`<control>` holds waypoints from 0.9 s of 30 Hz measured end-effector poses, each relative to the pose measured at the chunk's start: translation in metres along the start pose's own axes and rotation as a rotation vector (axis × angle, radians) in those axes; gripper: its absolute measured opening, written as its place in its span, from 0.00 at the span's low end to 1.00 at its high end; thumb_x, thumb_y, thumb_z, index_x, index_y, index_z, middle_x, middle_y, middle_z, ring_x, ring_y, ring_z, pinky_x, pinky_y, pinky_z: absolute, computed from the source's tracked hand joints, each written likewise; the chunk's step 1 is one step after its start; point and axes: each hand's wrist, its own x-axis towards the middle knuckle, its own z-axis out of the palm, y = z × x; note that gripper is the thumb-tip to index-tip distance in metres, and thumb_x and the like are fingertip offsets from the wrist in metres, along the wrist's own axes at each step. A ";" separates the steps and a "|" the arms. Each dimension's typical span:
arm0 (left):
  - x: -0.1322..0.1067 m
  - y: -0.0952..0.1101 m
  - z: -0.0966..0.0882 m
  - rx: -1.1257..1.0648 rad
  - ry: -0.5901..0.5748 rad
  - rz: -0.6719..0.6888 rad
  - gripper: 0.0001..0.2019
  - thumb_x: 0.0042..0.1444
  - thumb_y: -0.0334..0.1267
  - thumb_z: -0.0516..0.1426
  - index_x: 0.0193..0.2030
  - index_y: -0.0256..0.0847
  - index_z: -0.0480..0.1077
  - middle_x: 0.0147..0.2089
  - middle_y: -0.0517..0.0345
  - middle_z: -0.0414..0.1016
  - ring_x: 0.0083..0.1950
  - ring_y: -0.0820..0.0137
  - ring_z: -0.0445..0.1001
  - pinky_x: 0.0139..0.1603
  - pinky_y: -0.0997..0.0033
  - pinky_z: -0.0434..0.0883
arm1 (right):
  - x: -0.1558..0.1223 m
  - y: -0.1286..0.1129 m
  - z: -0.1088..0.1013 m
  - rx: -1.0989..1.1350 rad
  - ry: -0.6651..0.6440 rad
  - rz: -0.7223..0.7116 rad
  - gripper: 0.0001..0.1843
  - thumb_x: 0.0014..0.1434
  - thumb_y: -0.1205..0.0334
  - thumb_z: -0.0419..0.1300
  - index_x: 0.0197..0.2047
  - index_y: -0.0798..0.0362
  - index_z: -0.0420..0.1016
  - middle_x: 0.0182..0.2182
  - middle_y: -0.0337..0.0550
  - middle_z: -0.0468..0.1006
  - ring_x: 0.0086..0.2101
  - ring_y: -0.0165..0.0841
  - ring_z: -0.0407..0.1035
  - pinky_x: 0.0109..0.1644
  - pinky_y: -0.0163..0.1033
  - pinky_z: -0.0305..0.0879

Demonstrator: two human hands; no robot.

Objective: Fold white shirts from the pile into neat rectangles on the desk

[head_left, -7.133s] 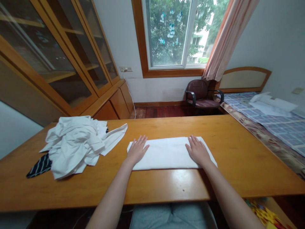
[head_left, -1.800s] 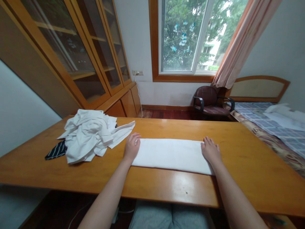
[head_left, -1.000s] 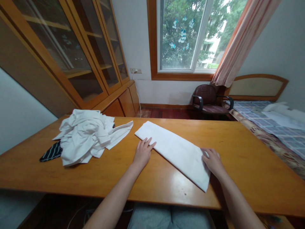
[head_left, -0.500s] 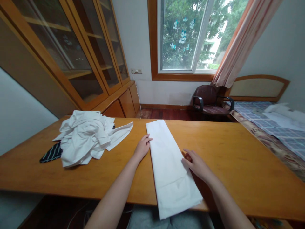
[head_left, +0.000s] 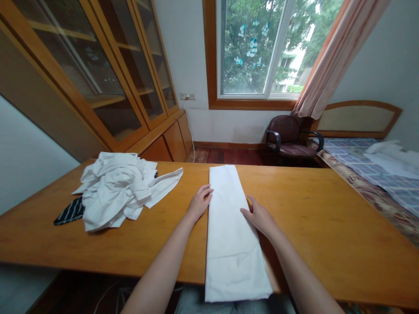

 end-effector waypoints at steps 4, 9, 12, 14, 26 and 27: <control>0.000 -0.002 0.001 0.004 0.007 0.009 0.12 0.62 0.32 0.54 0.48 0.43 0.76 0.62 0.52 0.71 0.62 0.64 0.72 0.67 0.57 0.69 | 0.001 0.002 0.001 0.008 -0.017 -0.009 0.33 0.64 0.52 0.58 0.69 0.51 0.58 0.40 0.46 0.81 0.38 0.40 0.76 0.40 0.39 0.66; -0.010 0.000 0.000 0.048 -0.017 0.059 0.17 0.62 0.27 0.49 0.47 0.44 0.77 0.62 0.53 0.71 0.62 0.65 0.73 0.66 0.56 0.69 | -0.003 0.008 0.005 0.069 0.025 -0.065 0.28 0.65 0.53 0.55 0.66 0.50 0.65 0.39 0.45 0.81 0.39 0.40 0.75 0.44 0.42 0.68; -0.020 0.004 -0.002 0.063 -0.028 0.087 0.17 0.61 0.27 0.50 0.49 0.45 0.77 0.63 0.53 0.71 0.62 0.64 0.73 0.65 0.56 0.71 | -0.007 0.011 0.005 0.139 0.041 -0.103 0.26 0.64 0.54 0.55 0.64 0.51 0.68 0.38 0.44 0.81 0.40 0.39 0.75 0.47 0.43 0.69; -0.026 0.007 -0.004 0.059 -0.043 0.095 0.18 0.61 0.27 0.51 0.50 0.45 0.77 0.63 0.53 0.70 0.61 0.64 0.73 0.65 0.56 0.71 | -0.009 0.013 0.005 0.193 0.029 -0.131 0.27 0.64 0.55 0.55 0.64 0.52 0.68 0.40 0.45 0.81 0.41 0.39 0.75 0.49 0.45 0.70; -0.056 0.023 -0.029 0.093 -0.264 0.227 0.20 0.65 0.27 0.50 0.54 0.51 0.77 0.67 0.54 0.66 0.66 0.64 0.68 0.67 0.56 0.69 | -0.035 0.045 -0.008 0.182 -0.095 -0.452 0.20 0.68 0.59 0.52 0.60 0.44 0.76 0.53 0.48 0.75 0.54 0.39 0.69 0.62 0.46 0.65; -0.061 0.025 -0.032 0.099 -0.282 0.246 0.20 0.65 0.28 0.51 0.54 0.52 0.77 0.67 0.54 0.66 0.66 0.64 0.69 0.66 0.57 0.69 | -0.038 0.047 -0.009 0.164 -0.094 -0.461 0.20 0.68 0.58 0.53 0.60 0.43 0.76 0.54 0.48 0.73 0.56 0.39 0.68 0.63 0.47 0.65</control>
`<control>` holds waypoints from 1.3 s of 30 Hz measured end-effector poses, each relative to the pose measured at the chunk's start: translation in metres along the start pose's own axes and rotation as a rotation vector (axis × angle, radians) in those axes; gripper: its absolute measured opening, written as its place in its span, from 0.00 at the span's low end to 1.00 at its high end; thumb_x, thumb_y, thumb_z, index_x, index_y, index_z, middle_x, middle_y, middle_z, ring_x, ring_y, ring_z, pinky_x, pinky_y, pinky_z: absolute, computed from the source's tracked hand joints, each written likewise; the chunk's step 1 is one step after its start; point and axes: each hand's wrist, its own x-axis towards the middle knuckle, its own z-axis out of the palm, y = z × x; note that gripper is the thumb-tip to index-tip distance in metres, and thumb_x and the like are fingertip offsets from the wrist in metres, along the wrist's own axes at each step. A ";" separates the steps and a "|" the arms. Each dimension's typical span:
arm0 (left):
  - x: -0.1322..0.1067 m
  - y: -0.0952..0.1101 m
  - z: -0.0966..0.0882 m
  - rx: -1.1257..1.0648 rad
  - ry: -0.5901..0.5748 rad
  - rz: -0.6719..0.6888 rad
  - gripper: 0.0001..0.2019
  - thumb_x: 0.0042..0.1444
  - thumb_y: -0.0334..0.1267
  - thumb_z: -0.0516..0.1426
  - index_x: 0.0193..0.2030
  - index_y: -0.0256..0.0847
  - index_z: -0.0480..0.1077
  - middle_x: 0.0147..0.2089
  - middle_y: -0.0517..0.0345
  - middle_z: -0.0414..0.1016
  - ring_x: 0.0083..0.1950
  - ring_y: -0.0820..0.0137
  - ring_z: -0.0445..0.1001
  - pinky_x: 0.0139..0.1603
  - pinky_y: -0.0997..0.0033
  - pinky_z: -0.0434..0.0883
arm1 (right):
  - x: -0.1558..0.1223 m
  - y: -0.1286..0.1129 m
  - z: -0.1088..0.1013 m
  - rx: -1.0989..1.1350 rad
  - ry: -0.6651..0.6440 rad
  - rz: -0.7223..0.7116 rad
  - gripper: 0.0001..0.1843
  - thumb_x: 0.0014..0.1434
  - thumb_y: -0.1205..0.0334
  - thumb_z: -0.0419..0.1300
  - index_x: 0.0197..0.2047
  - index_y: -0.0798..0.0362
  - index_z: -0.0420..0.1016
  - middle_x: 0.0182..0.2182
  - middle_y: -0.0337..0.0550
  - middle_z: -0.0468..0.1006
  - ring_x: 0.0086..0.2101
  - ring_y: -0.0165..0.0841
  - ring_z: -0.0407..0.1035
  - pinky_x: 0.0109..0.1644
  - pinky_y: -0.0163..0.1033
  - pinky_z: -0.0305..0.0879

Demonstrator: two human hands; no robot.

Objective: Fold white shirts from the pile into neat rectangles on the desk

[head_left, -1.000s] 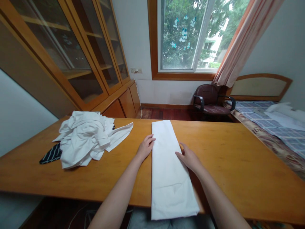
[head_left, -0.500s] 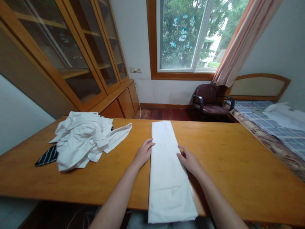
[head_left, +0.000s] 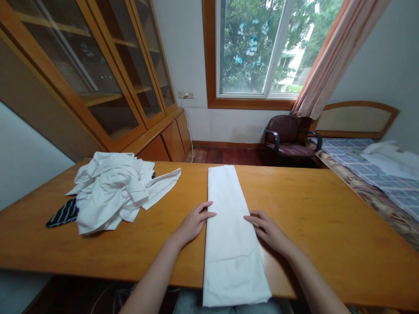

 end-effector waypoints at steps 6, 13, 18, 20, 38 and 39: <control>-0.018 0.010 -0.010 0.060 -0.105 0.118 0.19 0.64 0.30 0.56 0.56 0.58 0.76 0.69 0.55 0.65 0.68 0.62 0.65 0.68 0.52 0.67 | -0.006 -0.004 0.001 -0.130 0.017 -0.106 0.19 0.68 0.57 0.57 0.60 0.37 0.75 0.68 0.46 0.60 0.55 0.41 0.67 0.63 0.52 0.65; -0.007 -0.002 0.002 0.145 -0.058 0.156 0.22 0.64 0.28 0.55 0.58 0.59 0.74 0.69 0.55 0.65 0.69 0.61 0.64 0.67 0.52 0.69 | 0.001 -0.012 0.012 -0.345 0.057 -0.251 0.22 0.66 0.61 0.60 0.61 0.36 0.74 0.70 0.47 0.58 0.61 0.45 0.61 0.61 0.54 0.64; 0.007 -0.012 0.007 0.226 0.042 0.155 0.23 0.64 0.26 0.54 0.60 0.55 0.72 0.70 0.56 0.64 0.71 0.61 0.61 0.68 0.51 0.68 | 0.014 -0.008 0.016 -0.552 0.137 -0.280 0.25 0.64 0.67 0.60 0.63 0.40 0.73 0.66 0.48 0.66 0.60 0.49 0.60 0.61 0.58 0.64; 0.008 -0.012 0.002 0.251 0.032 0.191 0.23 0.64 0.26 0.53 0.62 0.54 0.71 0.70 0.55 0.63 0.73 0.60 0.58 0.68 0.51 0.68 | 0.018 -0.007 0.016 -0.614 0.166 -0.278 0.24 0.65 0.67 0.60 0.63 0.41 0.73 0.65 0.49 0.68 0.61 0.50 0.59 0.62 0.59 0.64; -0.006 -0.005 -0.012 0.067 -0.149 0.287 0.16 0.68 0.33 0.52 0.58 0.47 0.74 0.62 0.53 0.75 0.67 0.64 0.68 0.69 0.55 0.66 | 0.018 0.001 0.017 -0.346 0.051 -0.346 0.21 0.68 0.62 0.58 0.62 0.38 0.73 0.61 0.47 0.74 0.59 0.42 0.67 0.61 0.53 0.67; -0.005 -0.007 -0.012 0.029 -0.132 0.263 0.15 0.68 0.33 0.52 0.57 0.47 0.74 0.60 0.54 0.76 0.66 0.65 0.70 0.68 0.57 0.67 | 0.020 0.003 0.018 -0.293 0.063 -0.355 0.19 0.68 0.61 0.58 0.60 0.39 0.75 0.60 0.48 0.75 0.58 0.42 0.68 0.60 0.53 0.67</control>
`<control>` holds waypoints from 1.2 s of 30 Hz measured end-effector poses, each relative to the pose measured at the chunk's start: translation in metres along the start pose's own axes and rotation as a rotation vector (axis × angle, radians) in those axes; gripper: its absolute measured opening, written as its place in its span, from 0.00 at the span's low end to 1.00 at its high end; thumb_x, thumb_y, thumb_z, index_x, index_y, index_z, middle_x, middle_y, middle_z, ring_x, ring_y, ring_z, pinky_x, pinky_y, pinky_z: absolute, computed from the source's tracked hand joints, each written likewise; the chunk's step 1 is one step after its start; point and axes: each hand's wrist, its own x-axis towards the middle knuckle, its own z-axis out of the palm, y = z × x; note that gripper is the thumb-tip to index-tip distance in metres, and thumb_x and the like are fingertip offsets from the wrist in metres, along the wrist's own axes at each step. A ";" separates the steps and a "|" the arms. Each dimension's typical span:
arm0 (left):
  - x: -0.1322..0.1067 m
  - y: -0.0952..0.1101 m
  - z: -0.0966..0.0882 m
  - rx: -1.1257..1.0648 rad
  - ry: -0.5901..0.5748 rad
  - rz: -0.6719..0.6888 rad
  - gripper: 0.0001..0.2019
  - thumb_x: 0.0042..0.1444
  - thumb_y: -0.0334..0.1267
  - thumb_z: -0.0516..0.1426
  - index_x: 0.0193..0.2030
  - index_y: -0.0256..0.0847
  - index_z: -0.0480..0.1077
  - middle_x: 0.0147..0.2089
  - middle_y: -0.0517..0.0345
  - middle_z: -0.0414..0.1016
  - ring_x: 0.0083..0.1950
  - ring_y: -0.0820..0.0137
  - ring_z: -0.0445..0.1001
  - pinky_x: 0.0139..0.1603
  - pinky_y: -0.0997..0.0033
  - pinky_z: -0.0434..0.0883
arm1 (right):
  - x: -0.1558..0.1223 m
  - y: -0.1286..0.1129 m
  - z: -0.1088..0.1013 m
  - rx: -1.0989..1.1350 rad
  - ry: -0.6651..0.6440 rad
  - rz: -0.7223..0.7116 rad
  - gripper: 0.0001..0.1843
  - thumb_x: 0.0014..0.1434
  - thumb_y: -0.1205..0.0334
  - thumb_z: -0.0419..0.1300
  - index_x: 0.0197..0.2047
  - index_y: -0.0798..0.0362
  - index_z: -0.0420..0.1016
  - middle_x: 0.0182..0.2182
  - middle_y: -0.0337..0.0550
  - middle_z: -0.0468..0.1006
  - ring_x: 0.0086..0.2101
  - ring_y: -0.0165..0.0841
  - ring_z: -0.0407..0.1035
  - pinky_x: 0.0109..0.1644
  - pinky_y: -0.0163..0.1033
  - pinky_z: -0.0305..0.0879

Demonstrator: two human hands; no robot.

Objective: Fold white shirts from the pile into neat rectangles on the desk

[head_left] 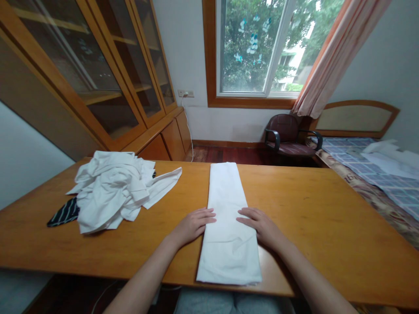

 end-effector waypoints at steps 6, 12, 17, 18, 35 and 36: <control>0.003 0.001 0.001 -0.055 0.078 -0.067 0.13 0.66 0.34 0.54 0.54 0.46 0.76 0.53 0.53 0.81 0.59 0.65 0.76 0.62 0.58 0.72 | 0.005 0.003 0.006 0.275 0.107 0.084 0.13 0.68 0.56 0.59 0.51 0.44 0.82 0.50 0.50 0.80 0.50 0.39 0.74 0.55 0.49 0.72; 0.005 0.024 -0.001 0.156 -0.015 0.155 0.23 0.65 0.30 0.54 0.65 0.53 0.67 0.63 0.53 0.73 0.67 0.62 0.67 0.73 0.45 0.58 | 0.002 -0.019 -0.004 0.043 0.029 0.102 0.18 0.66 0.58 0.60 0.59 0.39 0.77 0.58 0.48 0.75 0.56 0.42 0.70 0.59 0.52 0.67; 0.007 0.027 -0.001 0.104 -0.052 0.200 0.22 0.67 0.32 0.53 0.66 0.49 0.66 0.62 0.50 0.75 0.65 0.63 0.70 0.69 0.55 0.66 | -0.007 -0.021 -0.005 -0.020 -0.017 -0.019 0.20 0.64 0.55 0.63 0.59 0.38 0.76 0.60 0.50 0.75 0.63 0.48 0.63 0.62 0.57 0.64; 0.007 0.028 -0.001 0.092 -0.060 0.193 0.22 0.66 0.34 0.54 0.67 0.49 0.65 0.62 0.50 0.74 0.66 0.62 0.69 0.69 0.54 0.66 | -0.008 -0.019 -0.005 -0.004 -0.024 -0.018 0.20 0.63 0.54 0.64 0.59 0.39 0.77 0.60 0.50 0.74 0.64 0.48 0.63 0.64 0.58 0.63; 0.041 0.024 0.013 -0.835 0.421 -0.802 0.27 0.52 0.60 0.63 0.44 0.35 0.78 0.43 0.49 0.83 0.45 0.56 0.79 0.43 0.65 0.74 | 0.039 -0.015 0.006 0.813 0.273 0.777 0.29 0.57 0.41 0.63 0.51 0.56 0.76 0.37 0.48 0.83 0.36 0.42 0.77 0.38 0.43 0.73; 0.041 0.023 0.014 -0.899 0.433 -0.799 0.28 0.52 0.60 0.63 0.46 0.35 0.77 0.43 0.49 0.83 0.46 0.56 0.79 0.44 0.65 0.74 | 0.040 -0.015 0.008 0.846 0.272 0.783 0.32 0.57 0.40 0.63 0.56 0.55 0.72 0.36 0.47 0.83 0.35 0.41 0.77 0.37 0.42 0.73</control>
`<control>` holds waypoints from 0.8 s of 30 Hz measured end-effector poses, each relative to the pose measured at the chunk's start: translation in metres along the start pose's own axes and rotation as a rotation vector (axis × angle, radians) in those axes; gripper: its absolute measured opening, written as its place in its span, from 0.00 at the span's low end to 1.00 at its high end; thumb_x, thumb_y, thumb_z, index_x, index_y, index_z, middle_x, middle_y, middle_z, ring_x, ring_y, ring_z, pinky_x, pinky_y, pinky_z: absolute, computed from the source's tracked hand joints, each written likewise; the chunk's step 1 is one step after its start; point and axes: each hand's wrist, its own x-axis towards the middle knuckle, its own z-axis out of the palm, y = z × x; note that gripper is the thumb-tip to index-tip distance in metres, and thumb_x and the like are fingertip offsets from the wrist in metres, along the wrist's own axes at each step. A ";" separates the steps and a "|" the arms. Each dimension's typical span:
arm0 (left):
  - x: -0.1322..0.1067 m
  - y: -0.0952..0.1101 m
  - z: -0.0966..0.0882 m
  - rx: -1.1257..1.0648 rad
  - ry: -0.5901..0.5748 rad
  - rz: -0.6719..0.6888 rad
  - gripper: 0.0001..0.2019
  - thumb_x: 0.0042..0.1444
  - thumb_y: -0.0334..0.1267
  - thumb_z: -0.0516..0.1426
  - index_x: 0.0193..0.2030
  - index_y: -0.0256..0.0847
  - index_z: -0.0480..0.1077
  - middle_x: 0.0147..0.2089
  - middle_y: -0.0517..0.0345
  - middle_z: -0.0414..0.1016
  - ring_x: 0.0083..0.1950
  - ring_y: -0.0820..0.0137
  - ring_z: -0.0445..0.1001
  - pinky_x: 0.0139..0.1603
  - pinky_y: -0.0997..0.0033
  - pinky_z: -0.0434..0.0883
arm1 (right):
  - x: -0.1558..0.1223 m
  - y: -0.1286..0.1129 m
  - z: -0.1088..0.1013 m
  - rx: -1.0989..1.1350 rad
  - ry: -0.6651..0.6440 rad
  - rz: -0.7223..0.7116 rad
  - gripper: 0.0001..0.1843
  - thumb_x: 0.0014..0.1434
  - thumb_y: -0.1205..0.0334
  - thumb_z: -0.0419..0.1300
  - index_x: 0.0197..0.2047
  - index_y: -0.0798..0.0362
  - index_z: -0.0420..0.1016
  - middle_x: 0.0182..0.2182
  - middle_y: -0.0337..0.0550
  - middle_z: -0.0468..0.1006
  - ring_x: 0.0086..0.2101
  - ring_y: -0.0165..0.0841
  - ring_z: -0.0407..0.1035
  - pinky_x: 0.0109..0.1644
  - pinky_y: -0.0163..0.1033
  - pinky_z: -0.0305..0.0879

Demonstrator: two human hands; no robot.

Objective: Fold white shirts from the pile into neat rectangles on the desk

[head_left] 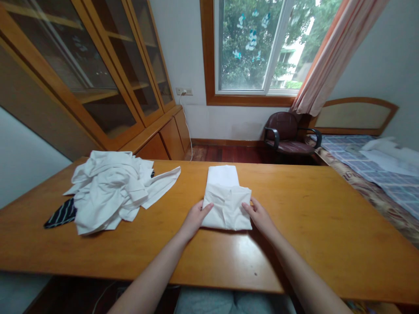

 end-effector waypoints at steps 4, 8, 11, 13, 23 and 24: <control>-0.002 -0.005 0.003 -0.158 0.007 -0.064 0.30 0.52 0.60 0.63 0.50 0.34 0.76 0.44 0.48 0.83 0.47 0.57 0.80 0.47 0.64 0.74 | -0.006 0.002 0.004 0.090 -0.091 0.041 0.53 0.53 0.44 0.69 0.72 0.53 0.46 0.36 0.44 0.82 0.33 0.39 0.76 0.34 0.40 0.72; -0.006 -0.005 0.006 -0.208 0.040 -0.082 0.32 0.50 0.61 0.64 0.51 0.34 0.76 0.44 0.47 0.83 0.46 0.57 0.80 0.49 0.63 0.74 | -0.010 0.002 0.008 0.088 -0.099 0.043 0.54 0.51 0.47 0.70 0.71 0.51 0.46 0.40 0.46 0.82 0.34 0.39 0.76 0.35 0.40 0.71; -0.008 -0.005 0.007 -0.255 0.055 -0.089 0.32 0.50 0.61 0.64 0.51 0.35 0.75 0.44 0.47 0.83 0.46 0.57 0.80 0.50 0.61 0.74 | -0.009 0.007 0.009 0.081 -0.044 0.030 0.48 0.54 0.43 0.66 0.69 0.53 0.50 0.28 0.36 0.77 0.26 0.34 0.71 0.29 0.36 0.64; -0.008 -0.008 0.006 -0.253 0.065 -0.090 0.31 0.51 0.61 0.63 0.50 0.34 0.75 0.43 0.47 0.83 0.45 0.56 0.80 0.49 0.60 0.74 | -0.007 0.013 0.008 0.033 0.038 -0.002 0.43 0.57 0.42 0.62 0.68 0.55 0.53 0.20 0.28 0.68 0.22 0.30 0.64 0.27 0.34 0.59; -0.005 -0.008 -0.002 0.628 0.365 0.397 0.27 0.58 0.35 0.58 0.65 0.42 0.60 0.60 0.43 0.71 0.58 0.57 0.74 0.58 0.52 0.72 | -0.010 0.009 0.008 -0.361 0.195 -0.134 0.33 0.63 0.50 0.54 0.67 0.54 0.55 0.27 0.34 0.72 0.30 0.35 0.71 0.38 0.38 0.66; -0.009 -0.001 0.000 0.724 0.370 0.506 0.29 0.59 0.33 0.57 0.67 0.45 0.59 0.65 0.42 0.65 0.64 0.56 0.70 0.62 0.51 0.70 | -0.010 0.007 0.009 -0.377 0.197 -0.142 0.33 0.63 0.51 0.54 0.67 0.54 0.56 0.28 0.35 0.73 0.30 0.35 0.71 0.38 0.39 0.66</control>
